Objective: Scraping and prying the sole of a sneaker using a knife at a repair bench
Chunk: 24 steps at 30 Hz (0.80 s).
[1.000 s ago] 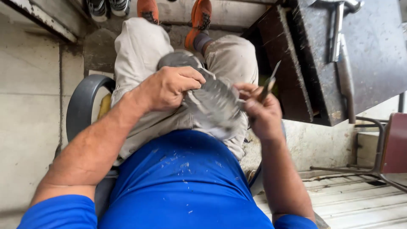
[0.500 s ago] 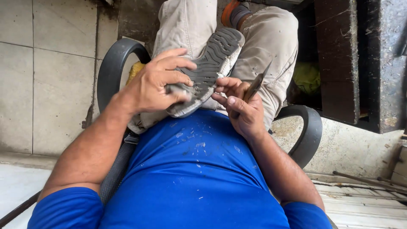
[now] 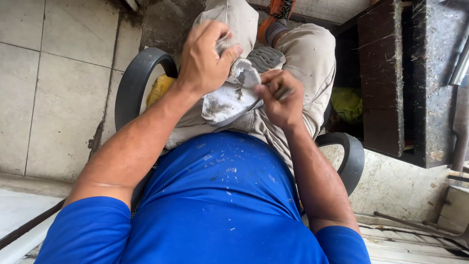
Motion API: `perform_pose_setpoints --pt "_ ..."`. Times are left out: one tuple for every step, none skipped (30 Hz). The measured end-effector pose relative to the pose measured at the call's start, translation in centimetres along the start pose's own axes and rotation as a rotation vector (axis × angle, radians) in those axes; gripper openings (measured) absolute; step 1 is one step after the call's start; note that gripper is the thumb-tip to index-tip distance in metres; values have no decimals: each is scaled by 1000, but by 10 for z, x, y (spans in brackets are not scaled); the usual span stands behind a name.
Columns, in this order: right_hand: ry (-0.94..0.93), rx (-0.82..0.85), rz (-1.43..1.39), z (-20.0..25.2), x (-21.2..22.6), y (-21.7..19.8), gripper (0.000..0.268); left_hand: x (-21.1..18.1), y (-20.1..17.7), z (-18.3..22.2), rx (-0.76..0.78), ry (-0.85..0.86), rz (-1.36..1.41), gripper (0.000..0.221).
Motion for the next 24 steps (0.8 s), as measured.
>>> perform_pose_setpoints --pt "1 -1 1 1 -3 2 40 -17 -14 0 2 0 1 24" --pt "87 -98 -11 4 -13 -3 44 -44 -38 2 -135 131 11 25" --pt "172 -199 -21 7 -23 -9 47 -71 -62 6 -266 268 23 46" --pt "173 -206 -17 6 -25 -5 47 -81 -68 8 -262 272 27 46" --pt "226 -260 -17 10 -29 -5 48 -98 -61 14 -110 363 -2 50" --pt "278 -314 -16 14 -33 -4 50 -114 -56 22 42 455 -29 55" --pt "281 -308 -14 14 -33 0 50 -109 -44 25 39 449 -27 55" --pt "295 -378 -76 17 -33 1 51 -94 -12 26 244 340 -242 54" --pt "304 -453 -138 17 -34 2 52 -74 16 29 450 237 -457 58" --pt "302 -452 -137 18 -34 -1 52 -72 20 22 447 237 -456 58" --pt "315 -441 -277 18 -37 0 52 -62 32 17 594 165 -443 64" --pt "328 -428 -417 17 -40 1 53 -53 44 15 740 91 -428 74" --pt "329 -425 -411 20 -38 -7 53 -45 54 13 737 91 -421 74" --pt "350 -400 -384 22 -36 -13 50 -46 63 12 713 183 -328 83" --pt "364 -378 -357 21 -36 -20 50 -47 71 9 682 281 -238 94" --pt "359 -376 -350 20 -25 -33 50 -43 75 2 677 286 -233 94" --pt "379 -414 -261 23 -15 -50 46 -37 82 0 707 270 -213 84" --pt "398 -451 -171 26 -5 -67 44 -31 90 -2 738 254 -192 80" --pt "400 -450 -169 25 10 -80 44 -35 91 -6 738 253 -190 80" --pt "459 -243 46 22 23 -83 25 -32 97 -6 855 177 -163 77" --pt "515 -35 260 22 36 -86 7 -30 104 -3 977 101 -134 74" --pt "521 -37 262 31 40 -97 7 -34 103 -8 982 100 -130 74" --pt "455 163 451 35 47 -100 14 -34 108 -7 1095 0 -76 70" --pt "384 365 635 43 52 -102 25 -34 112 -5 1207 -101 -20 67"
Point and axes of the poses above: each hand's wrist, its own z-axis away from the middle knuckle, its own y-axis out of the palm, x = y × z, the point moved 8 cm from there along -z, towards the middle knuckle, and after that the axes turned 8 degrees about -y, right-handed, at the moved point
